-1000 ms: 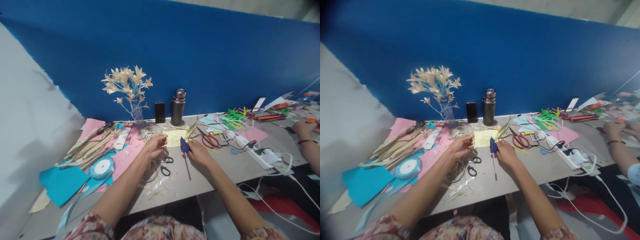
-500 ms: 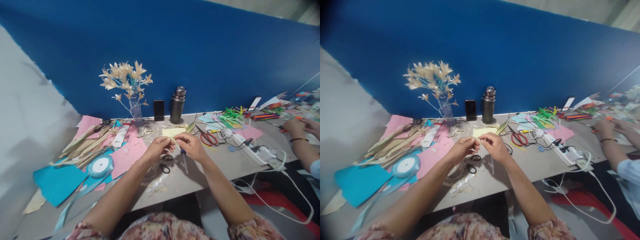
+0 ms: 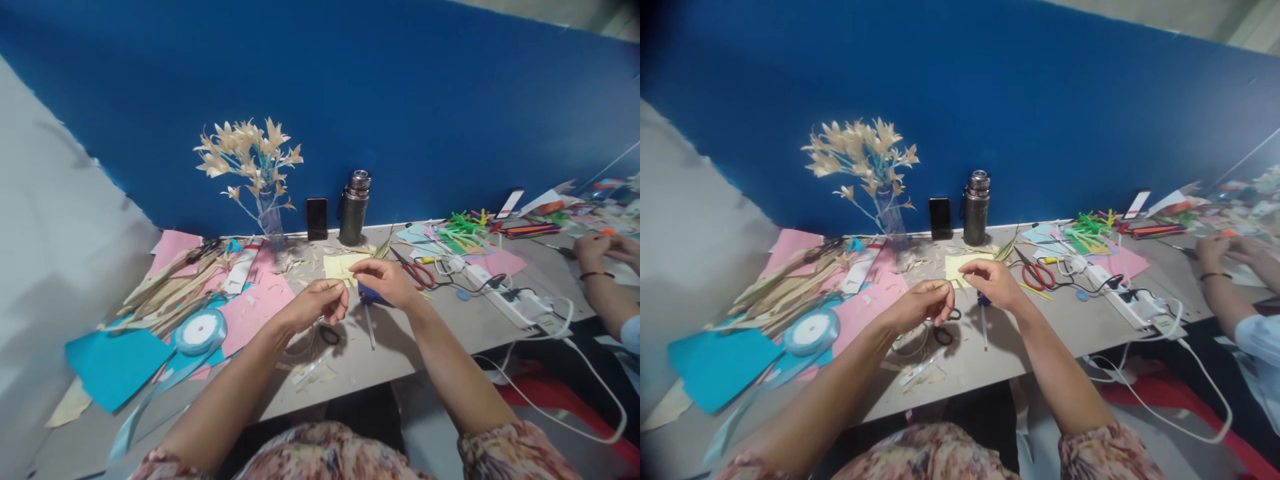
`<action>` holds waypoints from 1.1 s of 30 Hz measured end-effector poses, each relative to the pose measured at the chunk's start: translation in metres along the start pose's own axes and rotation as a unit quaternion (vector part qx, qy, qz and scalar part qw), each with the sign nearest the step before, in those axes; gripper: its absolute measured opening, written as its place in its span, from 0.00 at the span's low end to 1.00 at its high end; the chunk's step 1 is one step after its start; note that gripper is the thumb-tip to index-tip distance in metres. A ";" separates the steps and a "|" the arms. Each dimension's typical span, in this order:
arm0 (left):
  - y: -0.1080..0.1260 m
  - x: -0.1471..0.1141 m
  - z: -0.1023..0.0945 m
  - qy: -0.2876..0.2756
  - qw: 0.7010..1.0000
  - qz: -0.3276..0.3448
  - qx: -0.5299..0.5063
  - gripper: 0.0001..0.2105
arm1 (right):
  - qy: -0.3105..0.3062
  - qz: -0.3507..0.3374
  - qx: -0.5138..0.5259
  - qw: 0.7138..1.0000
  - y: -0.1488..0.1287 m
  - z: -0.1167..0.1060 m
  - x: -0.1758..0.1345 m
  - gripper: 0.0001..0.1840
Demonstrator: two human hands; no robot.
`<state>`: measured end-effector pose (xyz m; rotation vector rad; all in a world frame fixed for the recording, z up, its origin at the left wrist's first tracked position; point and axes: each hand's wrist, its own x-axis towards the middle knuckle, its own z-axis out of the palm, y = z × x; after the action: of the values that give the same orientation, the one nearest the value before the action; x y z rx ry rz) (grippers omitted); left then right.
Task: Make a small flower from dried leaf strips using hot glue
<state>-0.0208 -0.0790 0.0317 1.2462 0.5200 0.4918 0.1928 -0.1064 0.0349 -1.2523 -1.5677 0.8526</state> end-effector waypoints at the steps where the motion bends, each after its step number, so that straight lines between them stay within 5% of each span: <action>1: 0.001 -0.001 0.001 0.003 1.000 0.002 0.014 0.19 | -0.022 -0.010 -0.032 0.999 -0.003 -0.002 0.000 0.13; 8: 0.002 -0.001 0.002 0.009 1.000 -0.012 0.016 0.19 | -0.096 -0.056 -0.099 0.989 -0.014 -0.004 0.006 0.11; 15: 0.007 -0.009 -0.011 0.010 0.999 -0.031 0.035 0.18 | -0.082 -0.022 -0.031 0.996 -0.007 0.001 0.004 0.09; 19: 0.008 -0.011 -0.015 0.077 0.996 -0.012 -0.035 0.22 | -0.087 -0.011 0.016 0.996 -0.004 0.005 0.003 0.11; 23: 0.008 -0.009 -0.010 0.174 0.984 0.014 -0.032 0.16 | -0.093 0.002 0.033 0.995 -0.003 0.010 0.004 0.12; 29: 0.006 -0.012 -0.001 0.225 0.974 0.034 -0.011 0.11 | -0.011 0.074 0.143 0.987 0.004 0.024 0.003 0.15; 33: 0.000 -0.015 0.006 0.241 0.965 0.018 -0.104 0.13 | 0.042 0.096 0.215 0.971 0.007 0.036 -0.002 0.16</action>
<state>-0.0288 -0.0931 0.0343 0.9323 0.8330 0.8682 0.1611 -0.1054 0.0158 -1.1130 -1.1265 1.1758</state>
